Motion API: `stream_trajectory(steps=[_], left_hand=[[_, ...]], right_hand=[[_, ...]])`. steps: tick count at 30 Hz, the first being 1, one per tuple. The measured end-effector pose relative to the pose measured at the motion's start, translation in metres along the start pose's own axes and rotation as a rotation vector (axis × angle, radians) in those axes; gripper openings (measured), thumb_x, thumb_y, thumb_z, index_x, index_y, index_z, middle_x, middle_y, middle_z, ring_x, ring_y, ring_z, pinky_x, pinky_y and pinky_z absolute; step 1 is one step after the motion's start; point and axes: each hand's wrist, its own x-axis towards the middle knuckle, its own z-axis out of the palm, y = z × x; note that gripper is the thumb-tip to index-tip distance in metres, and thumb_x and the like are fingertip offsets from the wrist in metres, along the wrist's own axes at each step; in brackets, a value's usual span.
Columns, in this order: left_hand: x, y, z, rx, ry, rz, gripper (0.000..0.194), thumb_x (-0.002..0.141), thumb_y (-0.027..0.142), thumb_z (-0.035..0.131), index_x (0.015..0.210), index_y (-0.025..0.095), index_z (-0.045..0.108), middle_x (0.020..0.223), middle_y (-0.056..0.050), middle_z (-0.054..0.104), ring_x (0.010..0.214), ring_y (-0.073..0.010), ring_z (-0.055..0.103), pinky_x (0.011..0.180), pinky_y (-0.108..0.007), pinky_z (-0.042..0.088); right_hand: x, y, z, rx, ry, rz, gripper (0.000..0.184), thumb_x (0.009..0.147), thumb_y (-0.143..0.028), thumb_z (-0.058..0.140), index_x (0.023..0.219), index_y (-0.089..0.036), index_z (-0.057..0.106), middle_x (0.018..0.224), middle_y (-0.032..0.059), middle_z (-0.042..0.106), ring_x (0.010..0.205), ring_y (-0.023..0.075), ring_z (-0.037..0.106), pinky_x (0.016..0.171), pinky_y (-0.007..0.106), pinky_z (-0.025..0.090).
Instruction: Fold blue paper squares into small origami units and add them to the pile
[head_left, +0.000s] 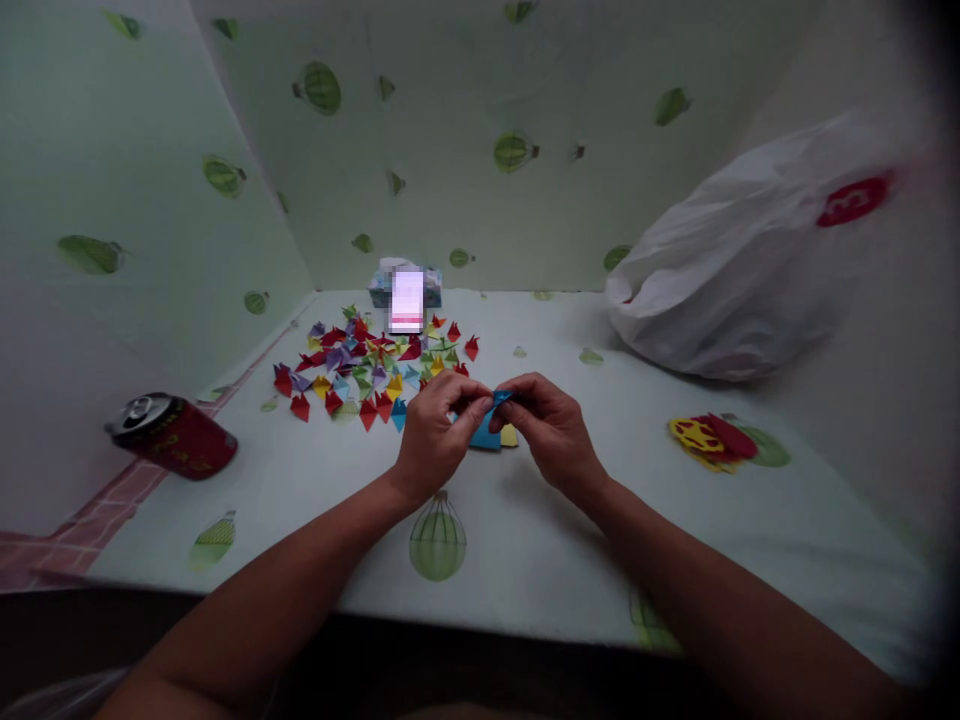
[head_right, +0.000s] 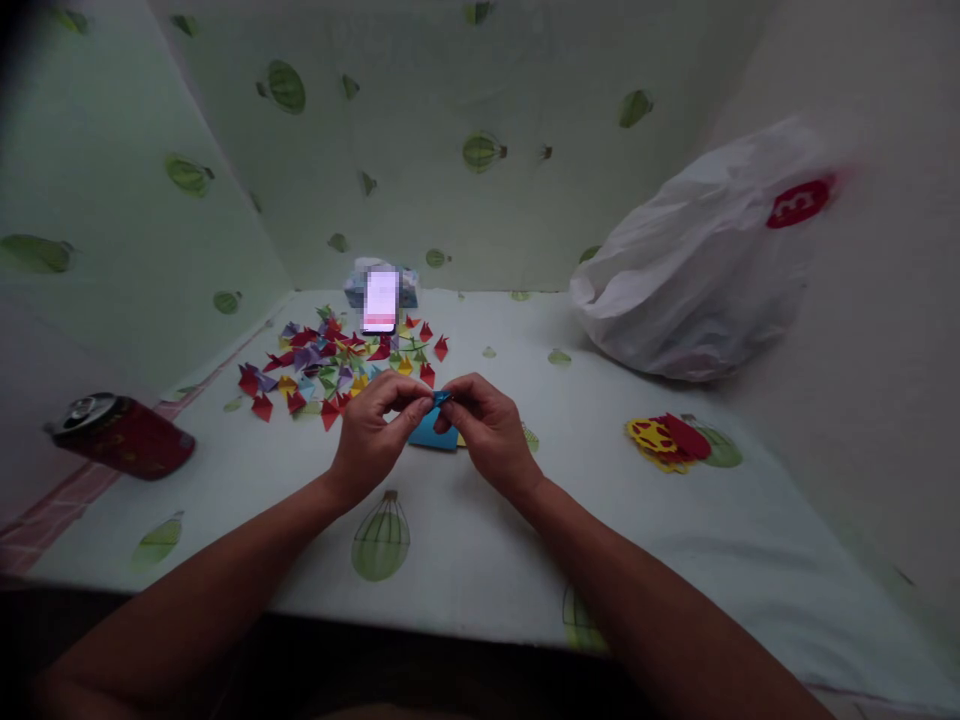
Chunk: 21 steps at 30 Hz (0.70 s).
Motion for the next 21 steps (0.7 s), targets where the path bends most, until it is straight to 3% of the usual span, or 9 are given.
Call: stream_trajectory(steps=[6,21], left_hand=[[-0.0002,-0.0004,0.0006,0.026,0.004,0.02,0.007,0.089,0.012,0.069,0.091,0.018,0.07,0.084,-0.002,0.064,0.075,-0.0128,0.06,0.068,-0.026,0.05],[0.0024,-0.0041,-0.0009,0.204,0.005,0.258,0.004,0.093,0.014,0.064,0.091,0.017,0.067,0.082,-0.003,0.064,0.074,-0.0141,0.06,0.068,-0.028,0.051]], right_hand=[[0.0,0.0024,-0.0006,0.02,-0.017,-0.007,0.009,0.088,-0.024,0.072,0.091,-0.02,0.065,0.069,-0.0023,0.068,0.065,0.0129,0.064,0.066,0.03,0.052],[0.0002,0.0013,-0.0011,-0.018,-0.04,0.016,0.011,0.087,-0.028,0.072,0.088,-0.021,0.064,0.067,-0.002,0.068,0.063,0.0138,0.064,0.065,0.031,0.052]])
